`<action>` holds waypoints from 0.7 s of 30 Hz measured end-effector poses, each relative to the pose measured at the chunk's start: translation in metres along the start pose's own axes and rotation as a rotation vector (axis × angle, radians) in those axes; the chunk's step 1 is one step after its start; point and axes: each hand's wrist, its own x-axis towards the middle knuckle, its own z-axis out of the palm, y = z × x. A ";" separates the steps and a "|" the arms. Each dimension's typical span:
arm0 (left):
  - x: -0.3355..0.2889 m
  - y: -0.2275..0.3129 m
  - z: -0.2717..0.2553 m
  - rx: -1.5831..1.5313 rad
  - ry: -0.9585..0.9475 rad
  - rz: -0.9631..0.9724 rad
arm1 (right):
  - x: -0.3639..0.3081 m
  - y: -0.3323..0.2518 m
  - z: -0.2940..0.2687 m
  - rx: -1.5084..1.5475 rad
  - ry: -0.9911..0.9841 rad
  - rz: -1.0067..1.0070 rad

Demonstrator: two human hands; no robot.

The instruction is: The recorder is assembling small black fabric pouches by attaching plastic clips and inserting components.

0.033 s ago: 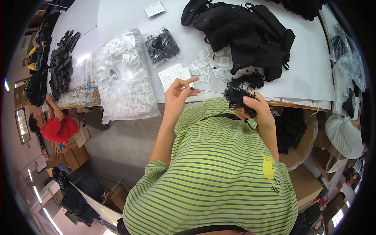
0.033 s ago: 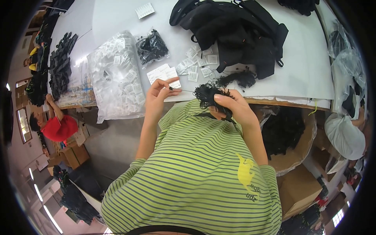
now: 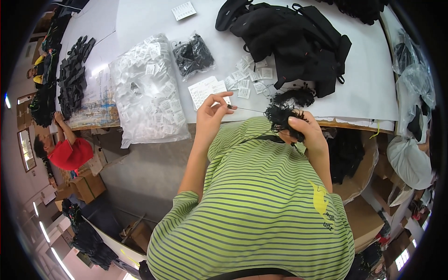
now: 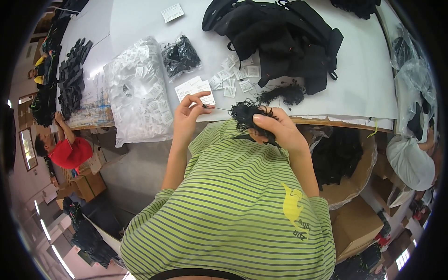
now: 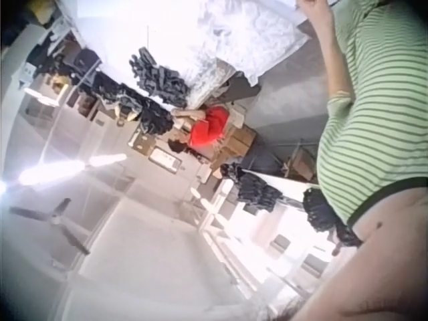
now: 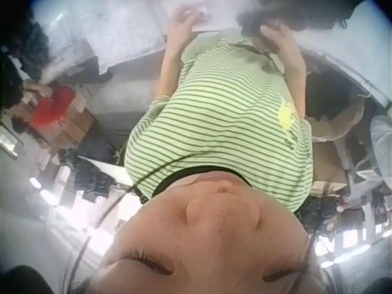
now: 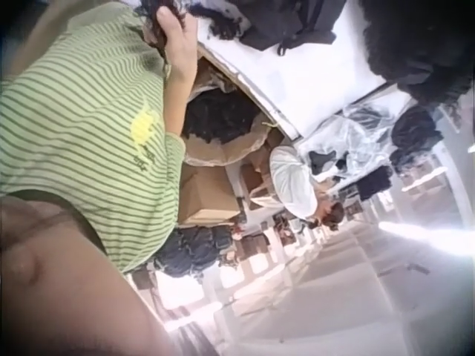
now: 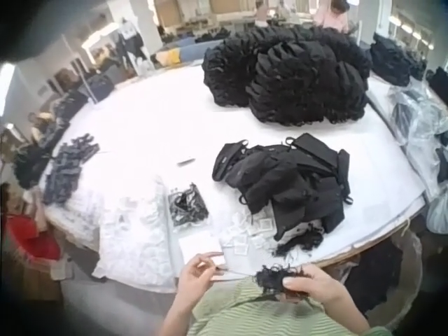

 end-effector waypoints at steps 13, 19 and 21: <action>0.013 0.008 -0.001 -0.272 -0.109 -0.081 | 0.014 -0.002 0.013 -0.589 0.173 0.022; 0.011 0.021 0.009 -0.146 -0.185 -0.102 | 0.011 -0.002 0.027 -0.252 0.097 0.095; 0.011 0.010 0.014 -0.083 -0.139 -0.015 | 0.011 -0.005 0.029 -0.228 0.110 0.087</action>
